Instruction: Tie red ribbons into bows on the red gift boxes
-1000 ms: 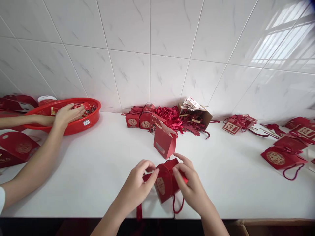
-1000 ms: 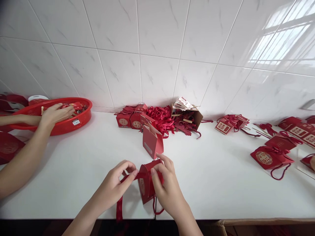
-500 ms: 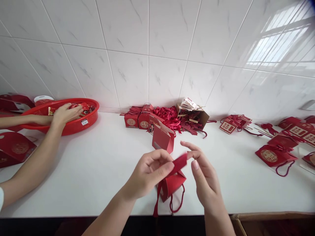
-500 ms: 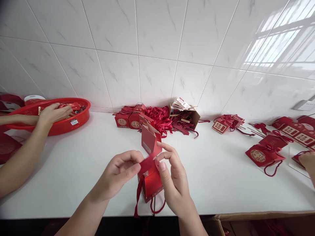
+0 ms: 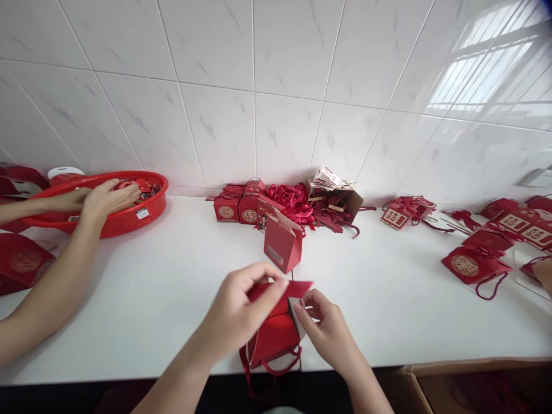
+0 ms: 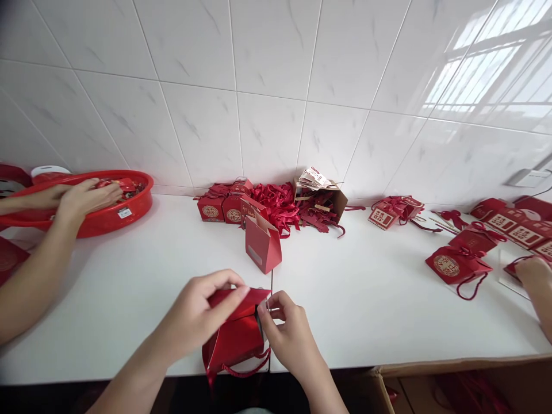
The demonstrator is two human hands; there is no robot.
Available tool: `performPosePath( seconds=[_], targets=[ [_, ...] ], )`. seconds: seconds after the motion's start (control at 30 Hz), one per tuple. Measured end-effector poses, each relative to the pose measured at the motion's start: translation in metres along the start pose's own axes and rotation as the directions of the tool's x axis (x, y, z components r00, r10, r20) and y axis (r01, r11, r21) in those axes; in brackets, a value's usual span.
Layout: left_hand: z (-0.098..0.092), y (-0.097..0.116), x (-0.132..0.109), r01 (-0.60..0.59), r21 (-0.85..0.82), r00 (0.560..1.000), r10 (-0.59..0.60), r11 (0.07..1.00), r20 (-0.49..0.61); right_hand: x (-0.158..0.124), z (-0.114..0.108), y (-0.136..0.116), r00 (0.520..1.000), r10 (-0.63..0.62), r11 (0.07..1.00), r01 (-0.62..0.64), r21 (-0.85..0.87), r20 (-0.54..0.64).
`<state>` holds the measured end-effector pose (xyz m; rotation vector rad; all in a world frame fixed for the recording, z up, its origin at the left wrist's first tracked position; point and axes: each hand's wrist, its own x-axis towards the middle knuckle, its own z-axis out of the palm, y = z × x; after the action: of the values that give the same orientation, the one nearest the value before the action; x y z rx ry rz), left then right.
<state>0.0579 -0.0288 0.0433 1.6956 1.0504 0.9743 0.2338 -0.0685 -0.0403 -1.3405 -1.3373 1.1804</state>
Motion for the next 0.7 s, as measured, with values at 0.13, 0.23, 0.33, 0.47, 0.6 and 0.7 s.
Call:
performPosePath(
  seconds=[0.13,0.23,0.33,0.47,0.6,0.7],
  targets=[
    [0.022,-0.016,-0.002,0.030,0.460,0.990,-0.091,0.887,0.111,-0.002,-0.002,-0.001,0.998,-0.005,0.999,0.001,0.054,0.069],
    [0.025,-0.025,-0.003,0.026,0.563,0.989,-0.105,0.826,0.107,-0.004,-0.005,-0.003,0.996,0.007,0.996,-0.014,0.083,0.088],
    [0.020,-0.028,-0.004,0.056,0.577,0.987,-0.134,0.815,0.093,-0.005,-0.006,-0.003,0.995,0.022,0.995,-0.031,0.093,0.097],
    [0.015,-0.029,-0.005,0.080,0.562,0.987,-0.144,0.823,0.071,-0.004,-0.007,-0.002,0.994,0.031,0.995,-0.040,0.091,0.103],
    [0.015,-0.032,-0.003,0.084,0.540,0.987,-0.146,0.837,0.073,-0.004,-0.007,-0.002,0.994,0.026,0.994,-0.037,0.099,0.110],
    [0.018,-0.033,0.000,0.069,0.554,0.988,-0.132,0.829,0.075,-0.004,-0.007,-0.004,0.993,0.028,0.995,-0.039,0.094,0.112]
  ],
)
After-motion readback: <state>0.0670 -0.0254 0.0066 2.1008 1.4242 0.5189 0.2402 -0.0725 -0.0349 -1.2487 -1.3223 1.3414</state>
